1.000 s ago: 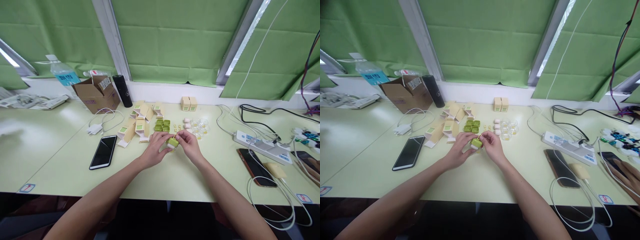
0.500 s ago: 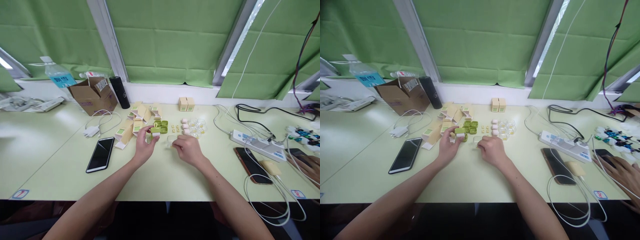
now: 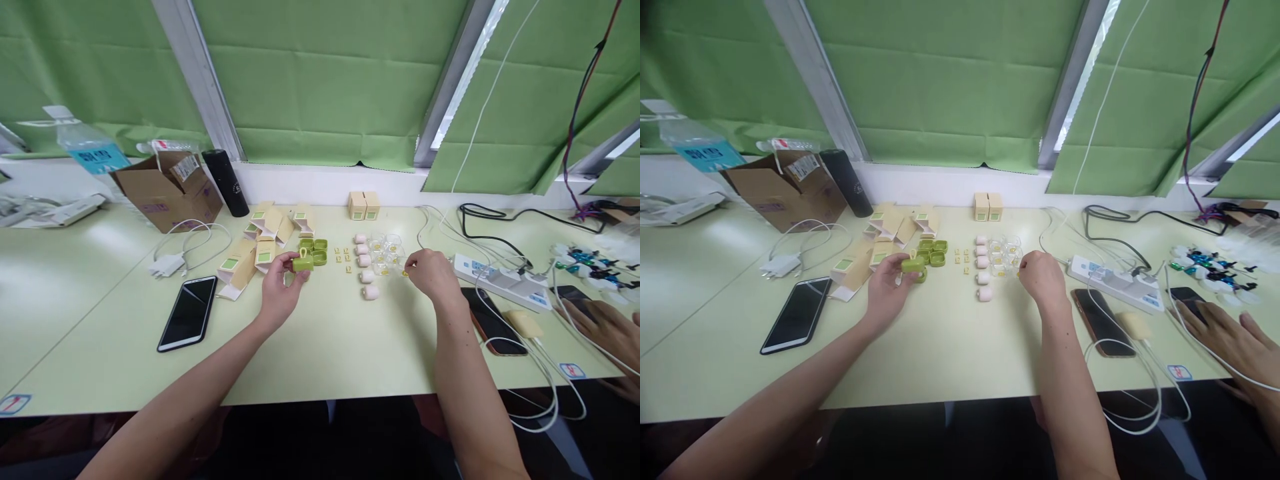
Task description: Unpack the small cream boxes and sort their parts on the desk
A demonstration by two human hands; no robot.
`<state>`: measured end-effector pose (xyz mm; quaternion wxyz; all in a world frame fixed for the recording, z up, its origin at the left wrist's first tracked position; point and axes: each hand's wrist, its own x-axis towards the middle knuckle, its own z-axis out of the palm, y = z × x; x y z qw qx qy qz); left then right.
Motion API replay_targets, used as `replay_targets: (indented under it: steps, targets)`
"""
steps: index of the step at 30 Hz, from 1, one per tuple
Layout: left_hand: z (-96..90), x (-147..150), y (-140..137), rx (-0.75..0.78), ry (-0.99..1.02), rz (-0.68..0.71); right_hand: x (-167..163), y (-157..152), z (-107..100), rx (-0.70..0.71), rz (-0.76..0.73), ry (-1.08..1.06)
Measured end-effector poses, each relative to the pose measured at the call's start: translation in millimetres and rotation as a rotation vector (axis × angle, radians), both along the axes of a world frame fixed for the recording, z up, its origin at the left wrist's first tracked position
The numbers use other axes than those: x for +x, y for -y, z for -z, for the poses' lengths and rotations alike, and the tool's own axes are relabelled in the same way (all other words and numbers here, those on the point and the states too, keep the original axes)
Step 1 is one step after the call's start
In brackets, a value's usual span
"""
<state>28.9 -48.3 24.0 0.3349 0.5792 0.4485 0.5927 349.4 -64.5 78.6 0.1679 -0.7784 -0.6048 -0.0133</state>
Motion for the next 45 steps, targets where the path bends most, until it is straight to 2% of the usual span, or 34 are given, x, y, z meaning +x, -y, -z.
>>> replay_targets:
  steps: [4, 6, 8, 11, 13, 15, 19, 21, 22, 28, 34, 40, 45]
  targets:
    - [-5.7, 2.7, 2.5, -0.005, 0.06, 0.025, 1.8, -7.6, 9.0, -0.011, -0.005, -0.039]
    - [-8.4, 3.6, 3.3, -0.016, 0.094, 0.048, 4.8, -10.1, 9.5, 0.043, -0.006, -0.072]
    - [-10.4, 3.8, 3.8, -0.024, 0.119, 0.066, 6.2, -10.9, 5.9, 0.172, 0.006, -0.11]
    - [-11.9, 3.6, 4.6, -0.055, 0.143, 0.092, -2.3, -8.0, -2.2, 0.508, 0.0, -0.157]
    - [-12.3, 3.8, 5.6, -0.108, 0.153, 0.117, -19.9, -3.2, -2.3, 0.714, -0.075, -0.187]
    - [-12.3, 4.7, 6.8, -0.169, 0.168, 0.145, -47.3, 3.4, 5.6, 0.792, -0.247, -0.223]
    - [-12.0, 7.9, 8.2, -0.262, 0.194, 0.217, -110.4, 16.7, 36.4, 0.67, -0.706, -0.167]
    - [-11.9, 9.6, 8.7, -0.302, 0.21, 0.257, -132.7, 20.1, 49.4, 0.64, -0.855, -0.126]
    - [-11.9, 10.3, 9.0, -0.318, 0.223, 0.275, -139.7, 20.5, 53.8, 0.65, -0.878, -0.117]
    - [-12.2, 12.9, 13.5, -0.366, 0.239, 0.37, -139.0, 12.6, 59.5, 0.711, -0.821, -0.161]
    - [-10.8, 9.7, 13.2, -0.308, 0.264, 0.462, -127.9, 8.9, 61.3, 0.689, -0.846, -0.393]
    - [-8.2, 6.5, 15.7, -0.212, 0.117, 0.455, -128.0, 8.3, 63.0, 0.649, -0.835, -0.561]
    - [-6.3, 6.7, 21.1, -0.097, -0.06, 0.43, -128.5, 8.2, 62.7, 0.658, -0.865, -0.488]
